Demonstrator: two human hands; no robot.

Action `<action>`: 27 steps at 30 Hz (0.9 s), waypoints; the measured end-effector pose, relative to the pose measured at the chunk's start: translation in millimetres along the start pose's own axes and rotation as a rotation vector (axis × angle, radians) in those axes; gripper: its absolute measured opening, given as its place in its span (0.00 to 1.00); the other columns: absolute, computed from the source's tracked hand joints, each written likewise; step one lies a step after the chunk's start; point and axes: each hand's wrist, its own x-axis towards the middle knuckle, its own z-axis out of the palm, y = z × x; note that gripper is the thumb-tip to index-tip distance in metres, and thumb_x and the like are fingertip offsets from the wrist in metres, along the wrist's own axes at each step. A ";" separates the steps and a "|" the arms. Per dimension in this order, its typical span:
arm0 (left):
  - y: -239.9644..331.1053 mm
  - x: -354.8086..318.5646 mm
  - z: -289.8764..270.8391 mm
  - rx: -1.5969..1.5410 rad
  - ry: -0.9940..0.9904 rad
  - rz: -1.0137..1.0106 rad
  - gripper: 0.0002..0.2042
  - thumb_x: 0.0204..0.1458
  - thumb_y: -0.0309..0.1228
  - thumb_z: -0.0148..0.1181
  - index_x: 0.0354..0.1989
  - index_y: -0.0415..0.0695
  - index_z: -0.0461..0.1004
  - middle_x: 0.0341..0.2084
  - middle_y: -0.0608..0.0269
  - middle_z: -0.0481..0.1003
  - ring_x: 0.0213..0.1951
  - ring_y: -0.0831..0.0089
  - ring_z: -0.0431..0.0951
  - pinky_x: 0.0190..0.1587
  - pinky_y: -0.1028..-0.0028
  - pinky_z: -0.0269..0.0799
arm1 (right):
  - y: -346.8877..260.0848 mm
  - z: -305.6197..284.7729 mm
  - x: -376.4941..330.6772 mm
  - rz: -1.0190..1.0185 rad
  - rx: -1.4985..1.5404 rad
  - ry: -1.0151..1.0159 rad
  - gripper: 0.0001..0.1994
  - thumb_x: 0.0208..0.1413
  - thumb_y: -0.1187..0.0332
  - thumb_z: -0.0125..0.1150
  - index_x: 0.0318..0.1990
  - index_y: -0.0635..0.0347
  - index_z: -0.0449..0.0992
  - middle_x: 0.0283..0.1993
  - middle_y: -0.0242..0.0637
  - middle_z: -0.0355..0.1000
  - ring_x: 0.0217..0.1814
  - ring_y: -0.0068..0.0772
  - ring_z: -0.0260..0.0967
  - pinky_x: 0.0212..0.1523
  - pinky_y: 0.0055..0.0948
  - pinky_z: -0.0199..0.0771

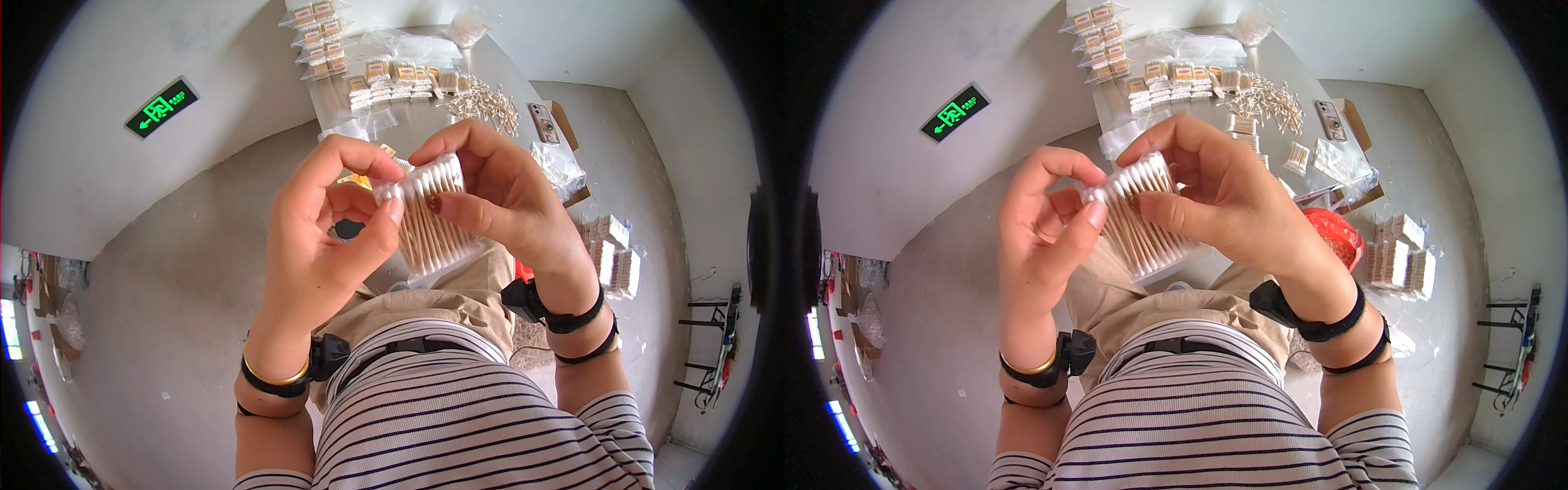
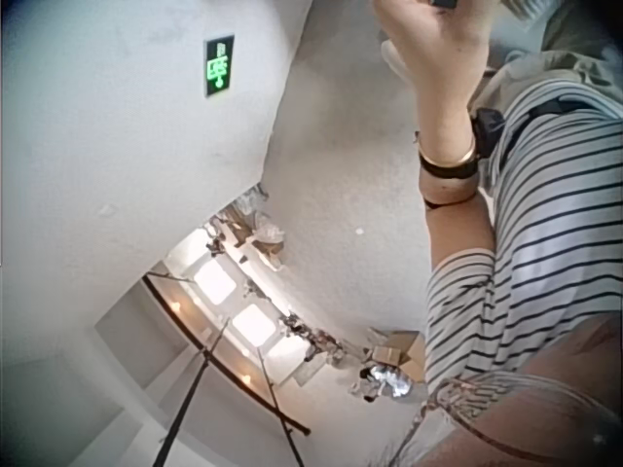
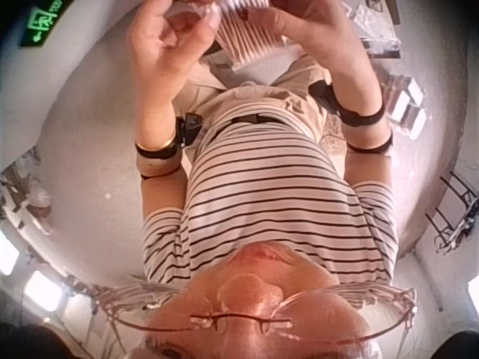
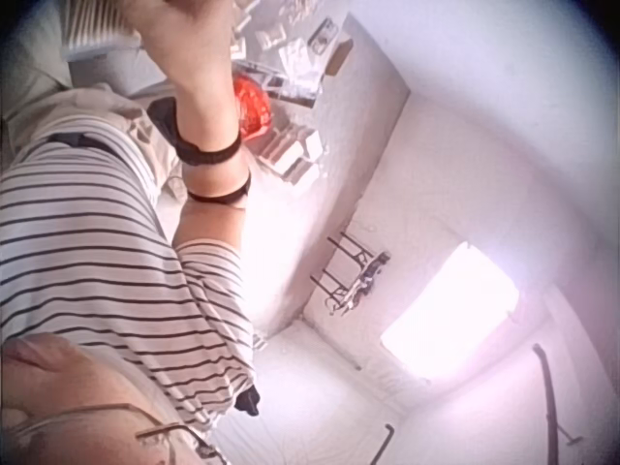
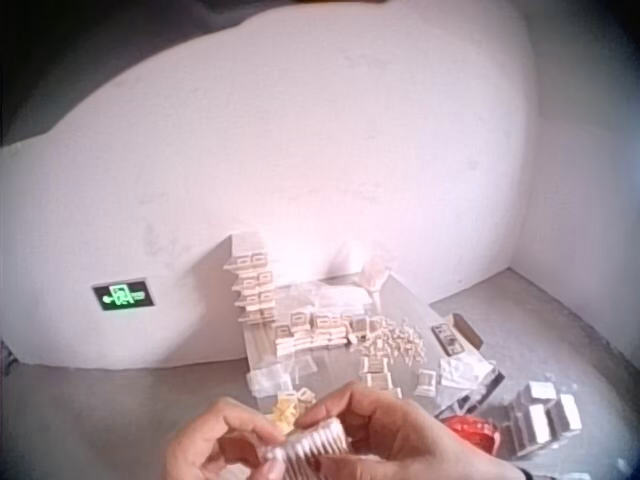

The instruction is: The person packs cotton swabs into small plastic bags, seals them, and places them on a table. The person handles loose cotton swabs and pre-sealed packages, arranging them in rows.

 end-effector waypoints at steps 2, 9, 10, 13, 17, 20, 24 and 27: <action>2.5 -1.0 -2.9 -0.064 -0.015 -0.052 0.07 0.56 0.22 0.61 0.42 0.37 0.72 0.41 0.65 0.75 0.32 0.86 0.75 0.38 0.83 0.73 | 0.4 -0.2 0.2 0.003 0.027 -0.019 0.17 0.59 0.79 0.64 0.55 0.67 0.70 0.49 0.31 0.72 0.51 0.17 0.71 0.51 0.20 0.74; 3.4 -4.4 -2.2 -0.081 -0.004 -0.068 0.09 0.55 0.21 0.62 0.43 0.37 0.72 0.41 0.65 0.74 0.32 0.86 0.75 0.39 0.82 0.73 | 1.4 -0.7 -1.5 0.019 0.070 -0.032 0.17 0.59 0.79 0.62 0.56 0.66 0.69 0.52 0.33 0.72 0.54 0.19 0.71 0.53 0.22 0.74; 4.1 -4.9 -1.2 -0.060 -0.001 -0.065 0.10 0.55 0.22 0.63 0.43 0.37 0.72 0.41 0.65 0.74 0.33 0.85 0.75 0.39 0.82 0.74 | 1.6 -0.3 -1.8 0.016 0.068 -0.028 0.18 0.59 0.79 0.62 0.56 0.66 0.69 0.52 0.33 0.72 0.54 0.19 0.71 0.53 0.22 0.74; 2.8 -5.1 1.7 -0.081 -0.005 -0.027 0.14 0.53 0.23 0.65 0.46 0.37 0.71 0.43 0.64 0.74 0.35 0.84 0.76 0.40 0.82 0.74 | -0.7 2.1 -2.5 0.022 0.080 -0.031 0.18 0.59 0.79 0.62 0.56 0.66 0.69 0.51 0.34 0.72 0.54 0.21 0.72 0.53 0.23 0.74; -0.2 -7.3 2.5 -0.086 0.021 -0.057 0.18 0.53 0.23 0.66 0.51 0.38 0.69 0.44 0.62 0.74 0.38 0.82 0.77 0.42 0.81 0.74 | -0.9 3.7 -3.8 0.026 0.062 -0.016 0.18 0.59 0.78 0.62 0.57 0.66 0.69 0.51 0.35 0.73 0.54 0.23 0.72 0.54 0.24 0.73; -2.7 -9.5 4.8 0.022 0.049 0.086 0.18 0.53 0.22 0.64 0.52 0.38 0.68 0.45 0.60 0.74 0.39 0.79 0.78 0.43 0.79 0.75 | -0.3 3.8 -6.1 -0.069 -0.081 0.013 0.20 0.58 0.77 0.64 0.57 0.66 0.69 0.51 0.36 0.74 0.54 0.25 0.72 0.56 0.28 0.73; -15.3 -16.5 8.7 0.234 0.115 0.377 0.20 0.52 0.19 0.65 0.53 0.36 0.67 0.45 0.56 0.76 0.42 0.71 0.80 0.46 0.73 0.76 | -0.1 9.1 -11.4 -0.251 -0.400 0.045 0.21 0.53 0.76 0.68 0.55 0.64 0.72 0.50 0.37 0.75 0.54 0.33 0.73 0.58 0.34 0.72; -19.8 -22.6 7.4 0.330 0.099 0.545 0.22 0.49 0.17 0.66 0.53 0.34 0.67 0.44 0.52 0.77 0.44 0.65 0.81 0.47 0.69 0.77 | 0.4 4.2 -16.1 -0.371 -0.639 -0.002 0.17 0.54 0.67 0.70 0.49 0.65 0.75 0.49 0.43 0.74 0.54 0.39 0.72 0.56 0.36 0.69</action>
